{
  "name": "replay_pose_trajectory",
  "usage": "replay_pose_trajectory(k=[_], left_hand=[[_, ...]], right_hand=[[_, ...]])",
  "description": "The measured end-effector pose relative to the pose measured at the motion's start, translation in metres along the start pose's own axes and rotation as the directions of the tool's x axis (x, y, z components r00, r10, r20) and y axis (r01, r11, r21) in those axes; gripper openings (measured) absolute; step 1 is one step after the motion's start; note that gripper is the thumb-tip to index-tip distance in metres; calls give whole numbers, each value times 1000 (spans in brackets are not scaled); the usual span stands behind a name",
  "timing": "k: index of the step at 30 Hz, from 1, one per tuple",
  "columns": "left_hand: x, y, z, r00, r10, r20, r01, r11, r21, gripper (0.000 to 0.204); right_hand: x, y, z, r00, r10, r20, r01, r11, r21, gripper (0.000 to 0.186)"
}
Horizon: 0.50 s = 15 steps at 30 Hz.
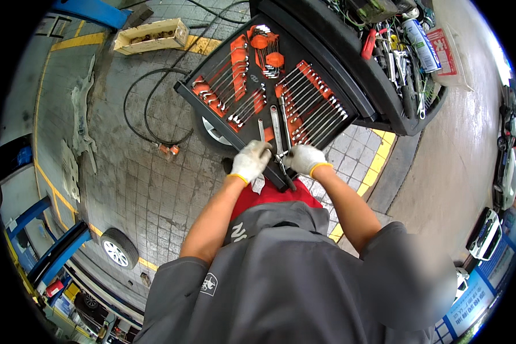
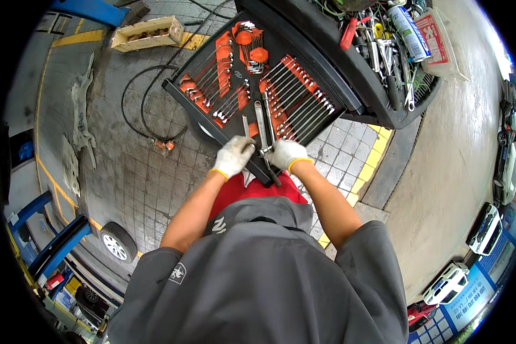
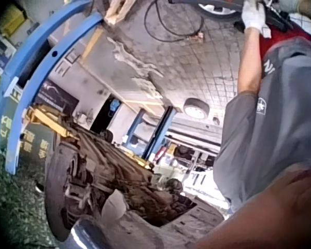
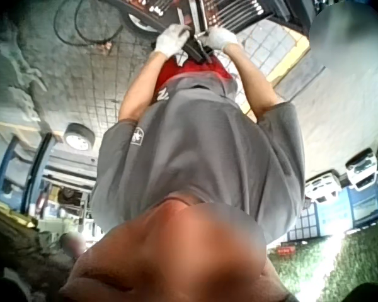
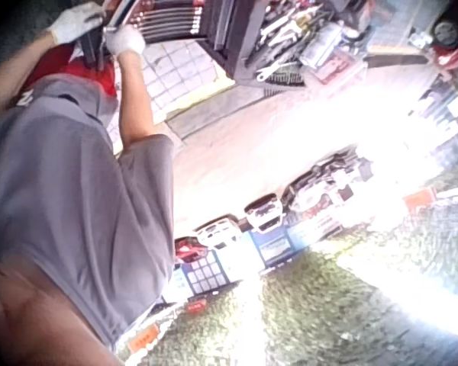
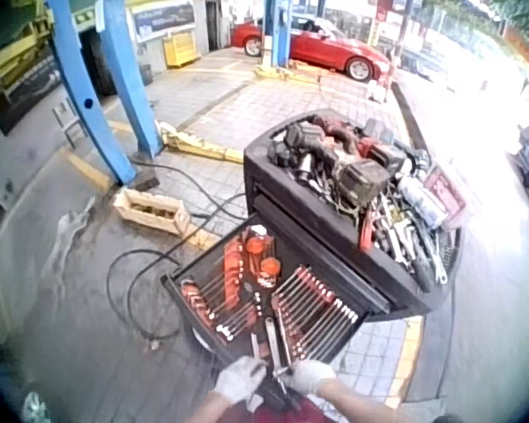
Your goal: The person removes a large underbody shield from a lifted vehicle, places it on the floor, then retrieves a socket wrench from a tool cart and uses it to loosen and remove bolts from the underside of the car. The person continues to remove fasteners and components from the undercarriage.
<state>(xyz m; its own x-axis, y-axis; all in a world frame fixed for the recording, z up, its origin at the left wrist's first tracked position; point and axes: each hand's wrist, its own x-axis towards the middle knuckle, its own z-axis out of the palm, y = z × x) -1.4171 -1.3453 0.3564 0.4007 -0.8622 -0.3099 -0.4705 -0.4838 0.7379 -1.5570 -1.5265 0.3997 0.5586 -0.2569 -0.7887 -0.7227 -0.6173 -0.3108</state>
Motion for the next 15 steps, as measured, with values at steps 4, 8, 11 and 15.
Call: replay_pose_trajectory(k=[4, 8, 11, 15], left_hand=[[9, -11, -19, 992, -66, -109, 61, 997, -53, 26], [16, -11, -27, 995, -80, -52, 78, 996, -38, 27], [17, -10, -25, 993, -98, -60, 98, 995, -2, 27], [15, -9, -26, 989, -131, -66, 127, 990, -66, 28]], right_hand=[[-30, -9, 48, 997, 3, -75, -3, 1000, 3, 54], [-14, 2, 96, 954, -21, -298, 23, 1000, 2, 44], [-9, 2, 98, 934, -49, -353, 55, 998, 7, 36], [-21, -19, 66, 946, 10, -325, 34, 991, 127, 28]])
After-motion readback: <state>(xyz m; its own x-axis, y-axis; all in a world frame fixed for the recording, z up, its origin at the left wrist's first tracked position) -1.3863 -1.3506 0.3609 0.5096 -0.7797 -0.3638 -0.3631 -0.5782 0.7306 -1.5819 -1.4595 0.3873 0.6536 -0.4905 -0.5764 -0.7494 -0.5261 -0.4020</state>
